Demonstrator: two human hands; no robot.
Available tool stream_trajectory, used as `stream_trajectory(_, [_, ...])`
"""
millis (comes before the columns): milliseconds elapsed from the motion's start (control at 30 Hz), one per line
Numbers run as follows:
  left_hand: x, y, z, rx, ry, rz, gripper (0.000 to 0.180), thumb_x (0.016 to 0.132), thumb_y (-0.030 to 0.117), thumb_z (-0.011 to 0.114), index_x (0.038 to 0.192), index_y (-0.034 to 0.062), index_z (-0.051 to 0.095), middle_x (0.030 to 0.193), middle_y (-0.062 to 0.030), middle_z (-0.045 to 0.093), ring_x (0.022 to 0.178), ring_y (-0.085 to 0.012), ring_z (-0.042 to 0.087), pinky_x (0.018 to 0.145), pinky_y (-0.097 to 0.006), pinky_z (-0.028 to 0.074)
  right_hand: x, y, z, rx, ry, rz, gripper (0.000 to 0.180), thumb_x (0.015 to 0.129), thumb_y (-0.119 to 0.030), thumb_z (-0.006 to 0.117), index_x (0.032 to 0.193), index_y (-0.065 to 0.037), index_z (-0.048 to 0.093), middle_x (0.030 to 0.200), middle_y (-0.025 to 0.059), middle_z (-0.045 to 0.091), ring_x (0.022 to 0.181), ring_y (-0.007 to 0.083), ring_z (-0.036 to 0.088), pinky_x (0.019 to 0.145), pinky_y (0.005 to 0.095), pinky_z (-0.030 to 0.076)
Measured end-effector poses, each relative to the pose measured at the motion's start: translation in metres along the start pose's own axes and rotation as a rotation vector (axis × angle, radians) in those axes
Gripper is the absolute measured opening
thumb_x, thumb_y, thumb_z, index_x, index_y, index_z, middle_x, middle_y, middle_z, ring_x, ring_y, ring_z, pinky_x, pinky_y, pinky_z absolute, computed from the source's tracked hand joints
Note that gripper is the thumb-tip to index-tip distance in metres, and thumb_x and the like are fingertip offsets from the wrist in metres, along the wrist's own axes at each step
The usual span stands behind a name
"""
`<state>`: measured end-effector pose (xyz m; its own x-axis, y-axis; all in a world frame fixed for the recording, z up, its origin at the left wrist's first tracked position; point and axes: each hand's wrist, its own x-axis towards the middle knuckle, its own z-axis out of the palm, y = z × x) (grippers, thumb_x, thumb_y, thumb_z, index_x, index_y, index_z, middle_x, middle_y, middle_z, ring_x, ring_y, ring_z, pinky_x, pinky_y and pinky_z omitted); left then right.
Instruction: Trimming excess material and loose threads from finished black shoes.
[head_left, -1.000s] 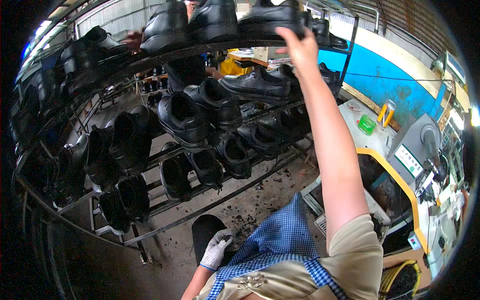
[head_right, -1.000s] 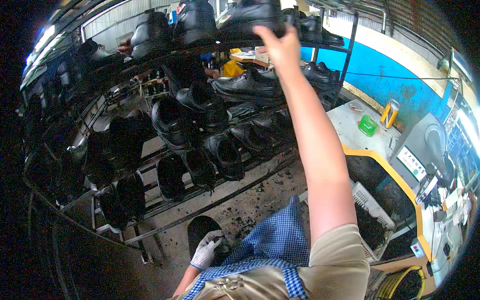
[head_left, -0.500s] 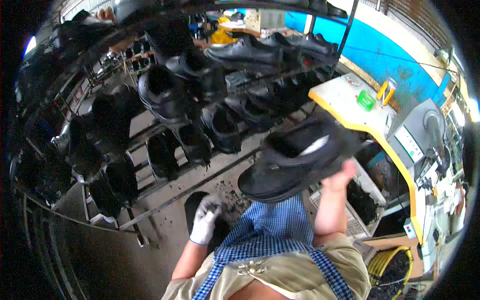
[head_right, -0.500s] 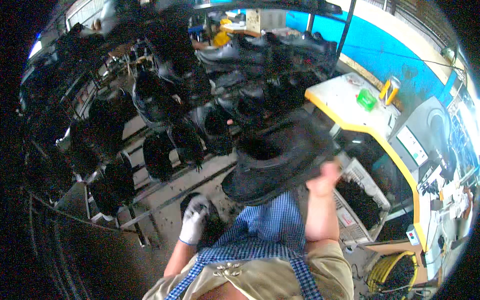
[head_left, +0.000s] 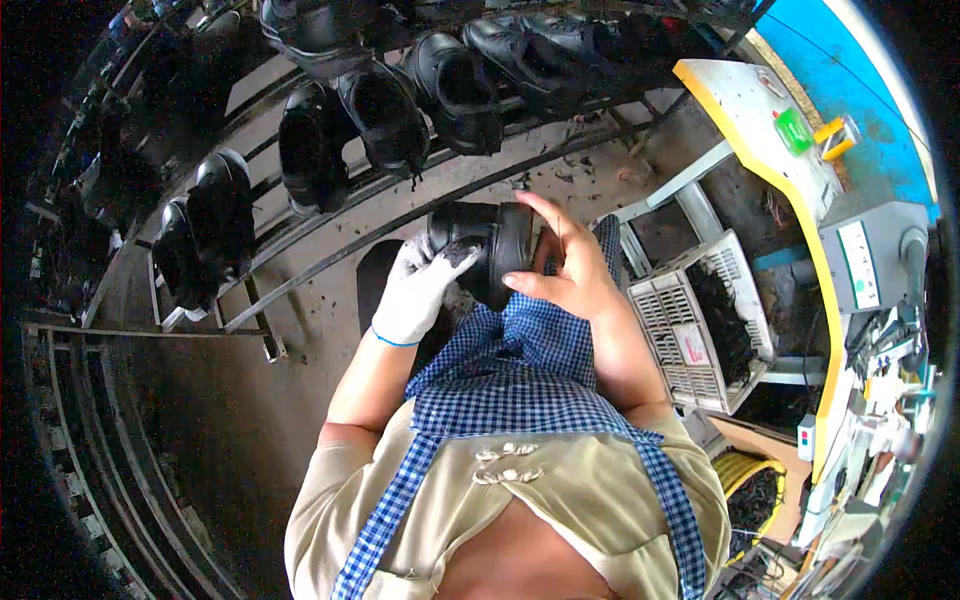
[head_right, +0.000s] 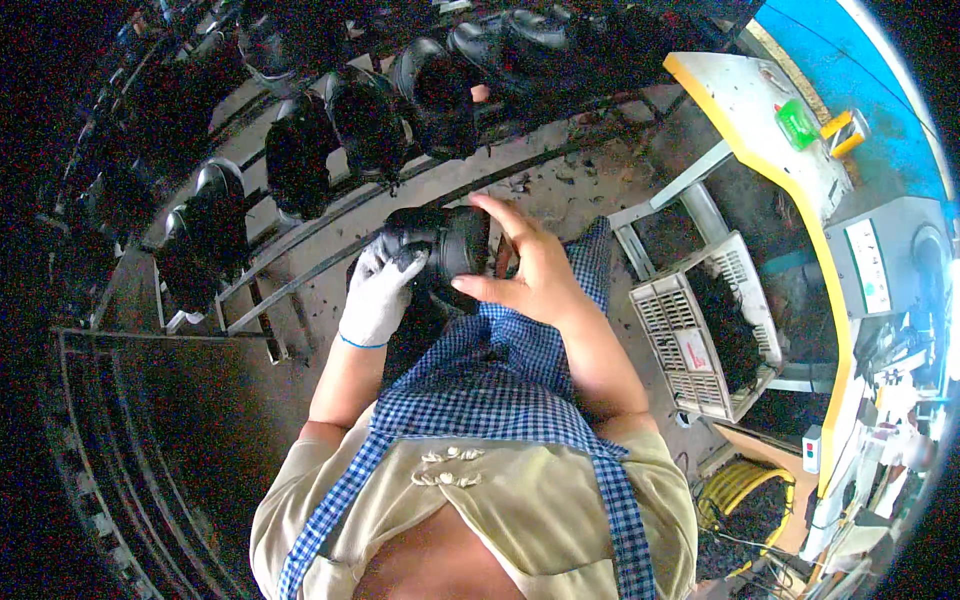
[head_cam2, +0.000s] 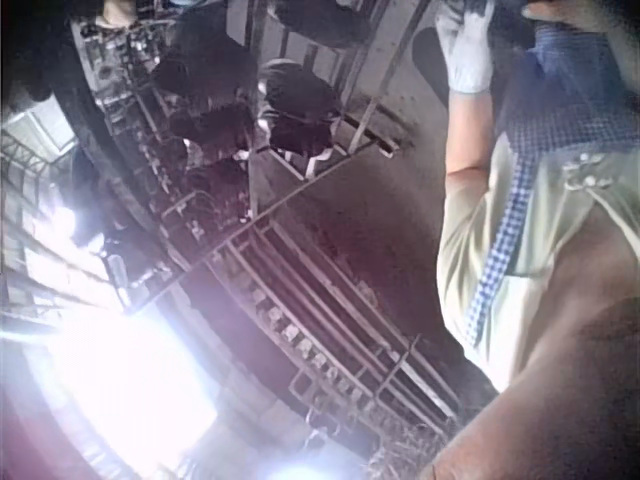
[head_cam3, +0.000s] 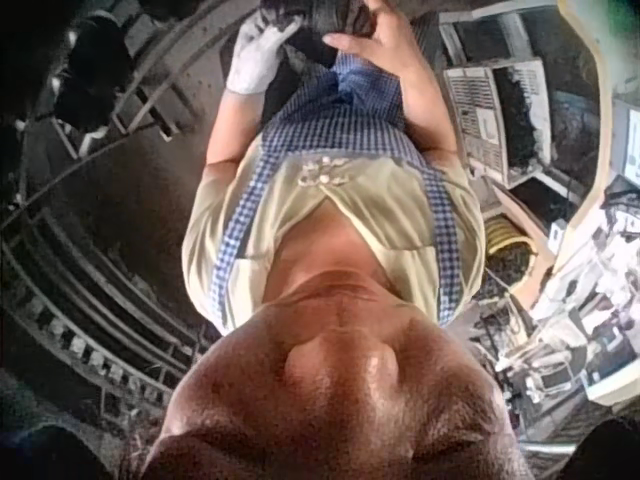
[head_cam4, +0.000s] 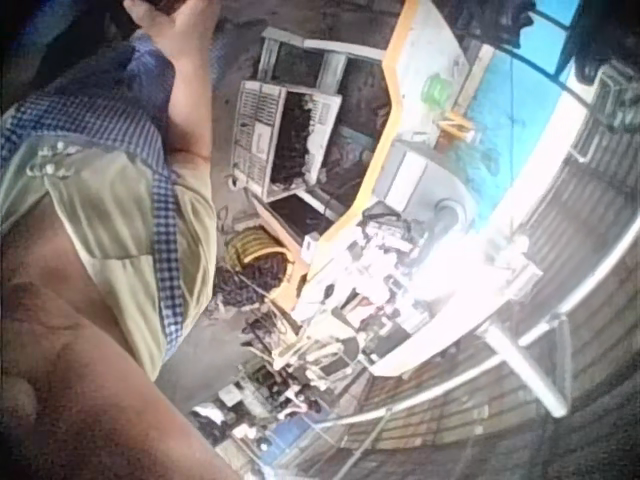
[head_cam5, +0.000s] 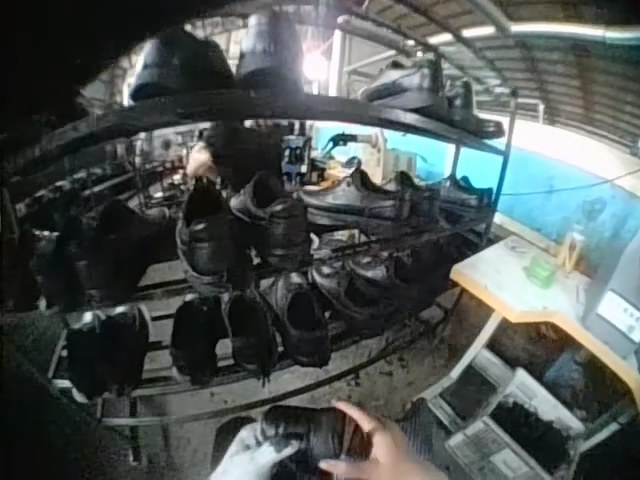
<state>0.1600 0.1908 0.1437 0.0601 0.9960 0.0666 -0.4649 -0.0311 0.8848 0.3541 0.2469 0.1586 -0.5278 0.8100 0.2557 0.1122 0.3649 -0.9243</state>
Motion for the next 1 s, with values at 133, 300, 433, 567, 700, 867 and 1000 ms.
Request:
stream_trajectory(133, [-0.011, -0.004, 0.002, 0.037, 0.019, -0.009, 0.026, 0.086, 0.007, 0.057, 0.111, 0.0013, 0.06, 0.103, -0.0049, 0.063, 0.091, -0.0113, 0.058, 0.078, -0.025, 0.047, -0.004, -0.014, 0.0, -0.282, 0.115, -0.19, 0.042, 0.07, -0.01, 0.077, 0.11, -0.006, 0.063, 0.111, 0.0085, 0.055, 0.075, 0.0111, 0.057, 0.057, 0.022, 0.047])
stream_trajectory(300, [-0.014, -0.004, 0.009, 0.311, -0.057, 0.125, 0.027, 0.086, 0.01, 0.058, 0.112, 0.0015, 0.059, 0.104, -0.0084, 0.064, 0.091, -0.0164, 0.06, 0.078, -0.028, 0.047, -0.002, -0.02, 0.002, -0.477, 0.13, -0.368, 0.028, 0.072, -0.004, 0.074, 0.099, -0.009, 0.069, 0.089, 0.0061, 0.057, 0.067, 0.0141, 0.06, 0.056, 0.0241, 0.048])
stream_trajectory(433, [-0.012, -0.001, 0.013, 0.539, -0.053, 0.289, 0.024, 0.085, 0.01, 0.058, 0.107, 0.0014, 0.061, 0.101, -0.0135, 0.064, 0.09, -0.025, 0.062, 0.078, -0.032, 0.047, 0.0, -0.027, 0.005, -0.571, 0.109, -0.363, 0.02, 0.072, -0.003, 0.072, 0.091, -0.006, 0.067, 0.087, 0.0064, 0.057, 0.068, 0.0171, 0.062, 0.055, 0.0263, 0.049])
stream_trajectory(567, [-0.013, -0.008, 0.001, 0.844, -0.022, 0.392, 0.018, 0.085, 0.011, 0.058, 0.1, 0.0027, 0.063, 0.091, -0.0114, 0.065, 0.084, -0.0256, 0.062, 0.073, -0.033, 0.047, 0.003, -0.022, 0.015, -0.811, 0.136, -0.387, 0.015, 0.075, -0.004, 0.067, 0.086, -0.006, 0.057, 0.088, 0.0044, 0.055, 0.065, 0.0186, 0.059, 0.053, 0.0295, 0.049])
stream_trajectory(700, [-0.01, -0.01, 0.006, 0.6, -0.047, 0.284, 0.018, 0.086, 0.01, 0.057, 0.1, 0.0007, 0.062, 0.09, -0.0089, 0.063, 0.082, -0.021, 0.06, 0.073, -0.031, 0.047, 0.014, 0.017, 0.008, -0.159, 0.167, -0.487, 0.007, 0.086, -0.003, 0.056, 0.091, -0.006, 0.053, 0.085, 0.0055, 0.051, 0.063, 0.0146, 0.052, 0.053, 0.0266, 0.042])
stream_trajectory(867, [-0.017, -0.004, 0.008, 0.127, 0.014, 0.066, 0.024, 0.088, 0.011, 0.056, 0.109, 0.0015, 0.06, 0.107, -0.0051, 0.061, 0.091, -0.0129, 0.057, 0.081, -0.028, 0.046, -0.007, 0.021, 0.001, 0.682, 0.281, 0.006, 0.014, 0.092, -0.012, 0.054, 0.104, -0.006, 0.053, 0.079, 0.0023, 0.053, 0.051, 0.0042, 0.04, 0.043, 0.0171, 0.03])
stream_trajectory(1000, [-0.016, -0.007, 0.007, 0.479, -0.082, 0.267, 0.02, 0.088, 0.014, 0.057, 0.103, 0.003, 0.062, 0.097, -0.0079, 0.063, 0.086, -0.0177, 0.059, 0.077, -0.028, 0.046, -0.022, 0.034, -0.013, 0.252, 0.097, 0.171, 0.033, 0.09, -0.023, 0.057, 0.116, -0.003, 0.049, 0.091, 0.0063, 0.057, 0.048, 0.006, 0.046, 0.044, 0.0186, 0.037])
